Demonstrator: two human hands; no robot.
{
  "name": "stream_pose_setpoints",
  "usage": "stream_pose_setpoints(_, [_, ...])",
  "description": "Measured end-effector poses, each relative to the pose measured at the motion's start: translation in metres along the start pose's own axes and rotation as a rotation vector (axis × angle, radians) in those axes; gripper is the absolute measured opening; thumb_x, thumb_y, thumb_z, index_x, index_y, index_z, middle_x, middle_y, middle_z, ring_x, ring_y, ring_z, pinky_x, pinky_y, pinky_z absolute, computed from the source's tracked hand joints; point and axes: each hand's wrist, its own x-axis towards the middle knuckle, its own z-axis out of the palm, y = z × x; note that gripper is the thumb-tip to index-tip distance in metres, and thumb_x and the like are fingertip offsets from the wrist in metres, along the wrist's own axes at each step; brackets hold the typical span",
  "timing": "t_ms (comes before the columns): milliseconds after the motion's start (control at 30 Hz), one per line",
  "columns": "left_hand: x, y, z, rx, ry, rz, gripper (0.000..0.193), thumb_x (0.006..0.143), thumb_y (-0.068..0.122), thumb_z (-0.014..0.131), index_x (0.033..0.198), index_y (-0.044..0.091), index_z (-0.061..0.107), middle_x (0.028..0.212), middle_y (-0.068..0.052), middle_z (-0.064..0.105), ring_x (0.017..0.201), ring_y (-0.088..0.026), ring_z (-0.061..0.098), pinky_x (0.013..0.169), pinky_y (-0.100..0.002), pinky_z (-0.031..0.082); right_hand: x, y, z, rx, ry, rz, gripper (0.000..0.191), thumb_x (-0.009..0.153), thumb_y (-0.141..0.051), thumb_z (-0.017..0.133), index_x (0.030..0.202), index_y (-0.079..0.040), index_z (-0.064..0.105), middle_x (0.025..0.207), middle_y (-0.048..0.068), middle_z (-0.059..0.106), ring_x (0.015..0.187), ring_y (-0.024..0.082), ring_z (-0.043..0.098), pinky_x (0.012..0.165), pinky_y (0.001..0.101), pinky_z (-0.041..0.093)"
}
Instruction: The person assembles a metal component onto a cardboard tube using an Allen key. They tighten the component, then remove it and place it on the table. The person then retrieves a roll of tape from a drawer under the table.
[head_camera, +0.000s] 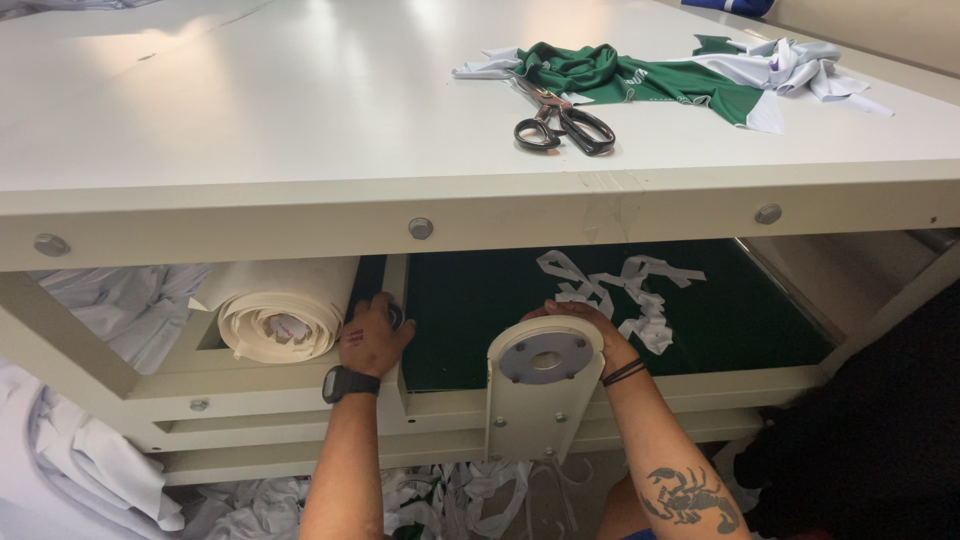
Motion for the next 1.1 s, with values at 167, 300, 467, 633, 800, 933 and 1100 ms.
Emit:
stream_pose_setpoints(167, [0.001,-0.001,0.001,0.002,-0.019,-0.020,0.059,0.079,0.037,0.078,0.130,0.013,0.060,0.121,-0.022,0.063,0.103,-0.040,0.069,0.088,-0.048,0.057,-0.001,0.000,0.000,0.037,0.012,0.001,0.039,0.097,-0.033,0.065,0.104,0.004,0.075,0.094,0.018,0.077,0.082,0.026,0.076,0.073,0.0372,0.063])
stream_pose_setpoints(300, [0.000,0.000,0.000,0.010,-0.039,-0.037,0.060,0.079,0.037,0.078,0.131,0.013,0.059,0.122,-0.021,0.062,0.103,-0.040,0.069,0.088,-0.049,0.057,-0.001,0.000,0.000,0.026,0.022,0.001,0.038,0.096,-0.032,0.065,0.104,0.004,0.075,0.094,0.019,0.077,0.081,0.026,0.076,0.072,0.0374,0.063])
stream_pose_setpoints(467, [-0.001,0.005,-0.005,0.024,-0.027,-0.023,0.061,0.080,0.038,0.078,0.131,0.013,0.059,0.123,-0.021,0.062,0.104,-0.040,0.069,0.089,-0.049,0.057,-0.002,-0.002,0.004,0.021,-0.012,-0.026,0.040,0.098,-0.033,0.064,0.104,0.005,0.075,0.093,0.019,0.077,0.079,0.027,0.076,0.071,0.0367,0.063])
stream_pose_setpoints(633, [-0.001,0.004,-0.005,0.006,-0.008,-0.012,0.060,0.079,0.037,0.079,0.130,0.013,0.060,0.122,-0.021,0.062,0.104,-0.041,0.068,0.088,-0.049,0.057,-0.003,-0.001,0.005,0.037,0.014,-0.015,0.039,0.097,-0.032,0.064,0.103,0.005,0.074,0.092,0.019,0.077,0.079,0.027,0.076,0.070,0.0378,0.063])
stream_pose_setpoints(800, [-0.006,0.003,-0.001,0.032,-0.006,0.030,0.054,0.084,0.040,0.075,0.127,0.011,0.059,0.119,-0.021,0.064,0.105,-0.041,0.068,0.088,-0.048,0.058,-0.006,-0.001,0.005,0.134,0.038,0.064,0.036,0.094,-0.032,0.064,0.102,0.001,0.075,0.094,0.015,0.077,0.084,0.025,0.075,0.073,0.0371,0.063])
stream_pose_setpoints(933, [-0.001,0.008,-0.004,0.030,0.057,0.086,0.062,0.079,0.042,0.075,0.129,0.012,0.056,0.116,-0.021,0.063,0.105,-0.039,0.067,0.087,-0.047,0.057,-0.010,-0.007,0.003,0.086,0.023,-0.038,0.036,0.098,-0.031,0.065,0.106,0.002,0.076,0.096,0.013,0.077,0.086,0.023,0.073,0.075,0.0347,0.060])
stream_pose_setpoints(1100, [0.001,0.006,-0.001,0.049,-0.002,0.018,0.054,0.079,0.042,0.077,0.123,0.017,0.058,0.113,-0.015,0.065,0.104,-0.035,0.069,0.089,-0.044,0.058,-0.014,-0.011,0.004,0.067,0.049,-0.003,0.040,0.096,-0.034,0.065,0.104,0.004,0.076,0.094,0.014,0.078,0.082,0.023,0.074,0.073,0.0342,0.060])
